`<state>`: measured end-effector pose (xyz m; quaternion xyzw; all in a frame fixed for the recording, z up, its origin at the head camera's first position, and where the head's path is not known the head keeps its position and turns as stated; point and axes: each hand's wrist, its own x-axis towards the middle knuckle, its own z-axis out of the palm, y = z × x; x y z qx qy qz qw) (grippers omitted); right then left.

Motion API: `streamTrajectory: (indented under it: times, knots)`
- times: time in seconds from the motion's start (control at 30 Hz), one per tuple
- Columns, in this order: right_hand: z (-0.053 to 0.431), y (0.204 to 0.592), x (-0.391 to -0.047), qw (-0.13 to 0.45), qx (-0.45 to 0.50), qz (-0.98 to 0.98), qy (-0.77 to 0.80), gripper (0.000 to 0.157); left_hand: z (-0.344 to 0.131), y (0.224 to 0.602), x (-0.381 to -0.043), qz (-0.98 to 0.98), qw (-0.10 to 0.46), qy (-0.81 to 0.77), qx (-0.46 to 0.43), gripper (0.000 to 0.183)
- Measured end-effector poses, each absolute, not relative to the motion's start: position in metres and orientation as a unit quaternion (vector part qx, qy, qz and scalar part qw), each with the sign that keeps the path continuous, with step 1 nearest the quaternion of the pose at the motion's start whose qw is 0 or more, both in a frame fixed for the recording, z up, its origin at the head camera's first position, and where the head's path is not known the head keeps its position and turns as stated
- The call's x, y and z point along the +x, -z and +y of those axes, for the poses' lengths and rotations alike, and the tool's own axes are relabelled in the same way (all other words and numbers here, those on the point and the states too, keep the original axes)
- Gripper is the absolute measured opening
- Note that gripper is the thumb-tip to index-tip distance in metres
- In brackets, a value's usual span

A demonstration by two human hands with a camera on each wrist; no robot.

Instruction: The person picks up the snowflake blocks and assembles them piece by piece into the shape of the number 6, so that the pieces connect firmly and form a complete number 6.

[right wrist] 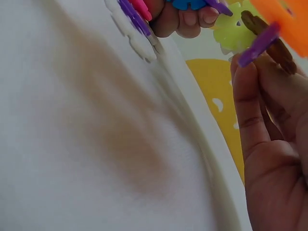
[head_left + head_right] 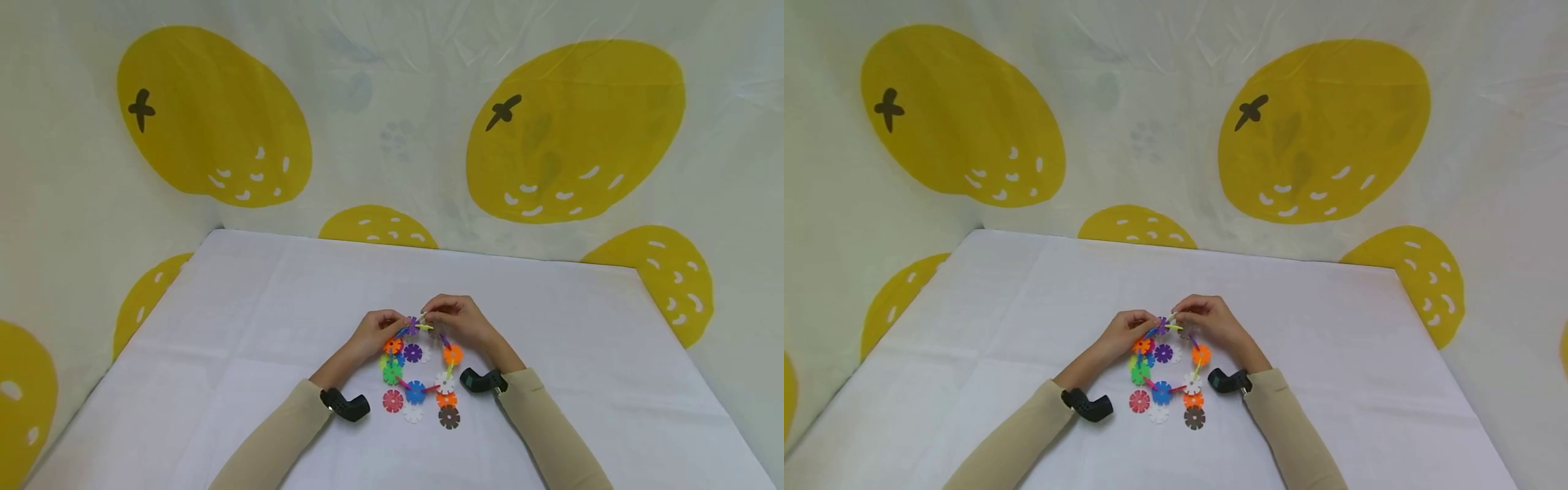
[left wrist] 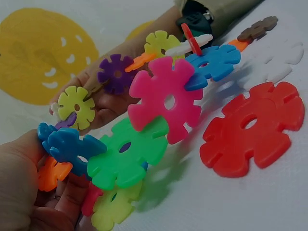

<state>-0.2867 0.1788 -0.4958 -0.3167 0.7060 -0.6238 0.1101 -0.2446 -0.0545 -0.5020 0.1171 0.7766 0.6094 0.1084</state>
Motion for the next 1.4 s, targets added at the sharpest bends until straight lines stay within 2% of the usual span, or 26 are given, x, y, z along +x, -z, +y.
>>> streamTrajectory:
  times: [0.53,0.8,1.2,1.4]
  knots:
    - [0.174,0.496,-0.289,0.088,-0.323,0.718,0.61,0.017,-0.056,0.502,-0.243,0.781,0.063,-0.613,0.101,0.023]
    - [0.173,0.499,-0.289,0.089,-0.338,0.72,0.6,0.017,-0.056,0.504,-0.242,0.787,0.062,-0.606,0.101,0.024]
    - [0.176,0.496,-0.281,0.12,-0.247,0.767,0.579,0.023,-0.052,0.505,-0.243,0.762,0.073,-0.638,0.081,0.026]
    - [0.182,0.495,-0.28,0.163,-0.294,0.796,0.503,0.044,-0.051,0.501,-0.243,0.751,0.07,-0.654,0.06,0.026]
